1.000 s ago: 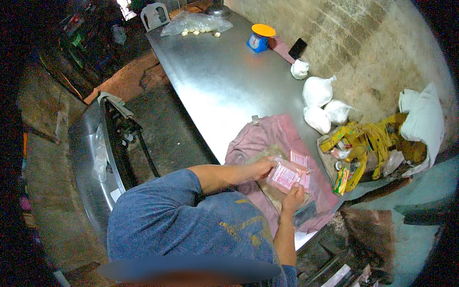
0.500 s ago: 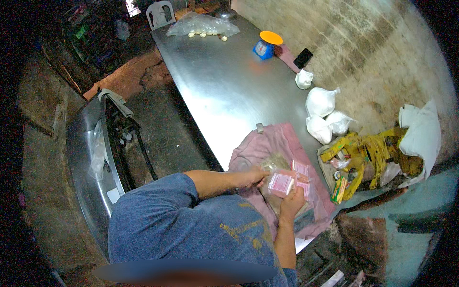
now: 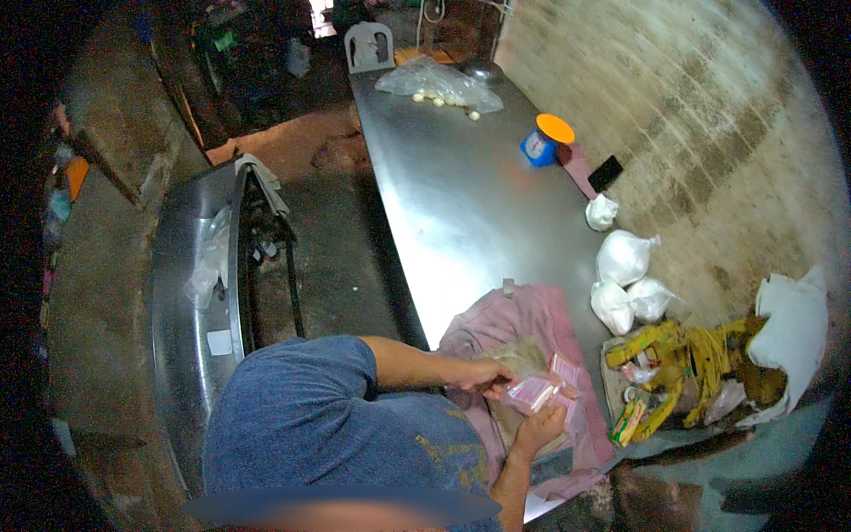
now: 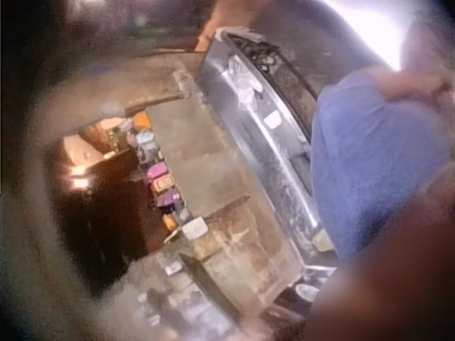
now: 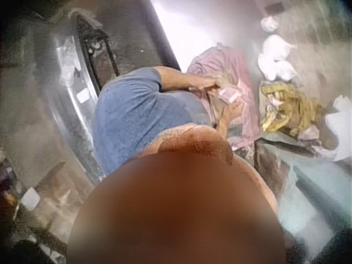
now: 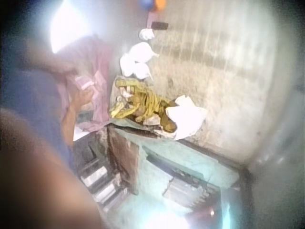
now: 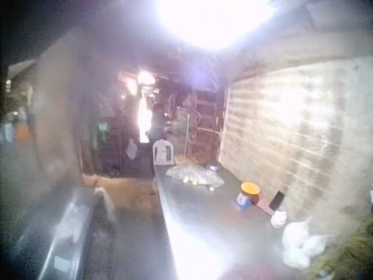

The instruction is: The person uses scissors to cut open several small plastic packages containing pink and yellow food items on a metal table. They discard the cut plastic wrappers into a nearby bin and continue cutting additional packages.

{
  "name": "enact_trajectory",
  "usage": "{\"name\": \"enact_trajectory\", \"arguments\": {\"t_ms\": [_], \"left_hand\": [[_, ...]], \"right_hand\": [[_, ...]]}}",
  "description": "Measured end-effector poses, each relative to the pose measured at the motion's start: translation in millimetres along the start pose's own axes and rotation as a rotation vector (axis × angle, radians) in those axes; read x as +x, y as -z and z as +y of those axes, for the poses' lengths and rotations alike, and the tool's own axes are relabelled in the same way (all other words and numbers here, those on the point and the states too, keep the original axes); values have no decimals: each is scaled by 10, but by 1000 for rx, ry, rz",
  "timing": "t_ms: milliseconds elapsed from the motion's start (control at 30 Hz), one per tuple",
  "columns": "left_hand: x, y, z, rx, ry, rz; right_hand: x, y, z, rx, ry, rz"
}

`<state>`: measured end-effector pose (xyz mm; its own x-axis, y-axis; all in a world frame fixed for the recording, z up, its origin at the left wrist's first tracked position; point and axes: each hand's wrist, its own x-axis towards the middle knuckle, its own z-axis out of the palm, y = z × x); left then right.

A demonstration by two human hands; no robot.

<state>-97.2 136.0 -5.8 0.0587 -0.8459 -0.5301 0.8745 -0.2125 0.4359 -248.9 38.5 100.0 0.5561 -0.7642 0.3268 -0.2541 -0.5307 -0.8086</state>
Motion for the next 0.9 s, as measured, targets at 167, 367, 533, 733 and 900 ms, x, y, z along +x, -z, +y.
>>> {"name": "enact_trajectory", "arguments": {"t_ms": [167, 367, 533, 733, 900], "left_hand": [[-23, -18, -11, 107, -15, 61], [-83, -30, -41, 72, -86, -46], [-57, -54, -91, 34, -66, -169], [-59, -139, -58, 72, 14, -203], [-66, -218, 36, 114, -45, -205]], "right_hand": [[-1, -37, -32, 113, 127, -46], [10, 7, -14, 120, -50, -46], [84, 109, -55, 62, 38, -43], [88, 193, 40, 39, -27, -45], [51, 347, 99, -23, -66, -40]]}}
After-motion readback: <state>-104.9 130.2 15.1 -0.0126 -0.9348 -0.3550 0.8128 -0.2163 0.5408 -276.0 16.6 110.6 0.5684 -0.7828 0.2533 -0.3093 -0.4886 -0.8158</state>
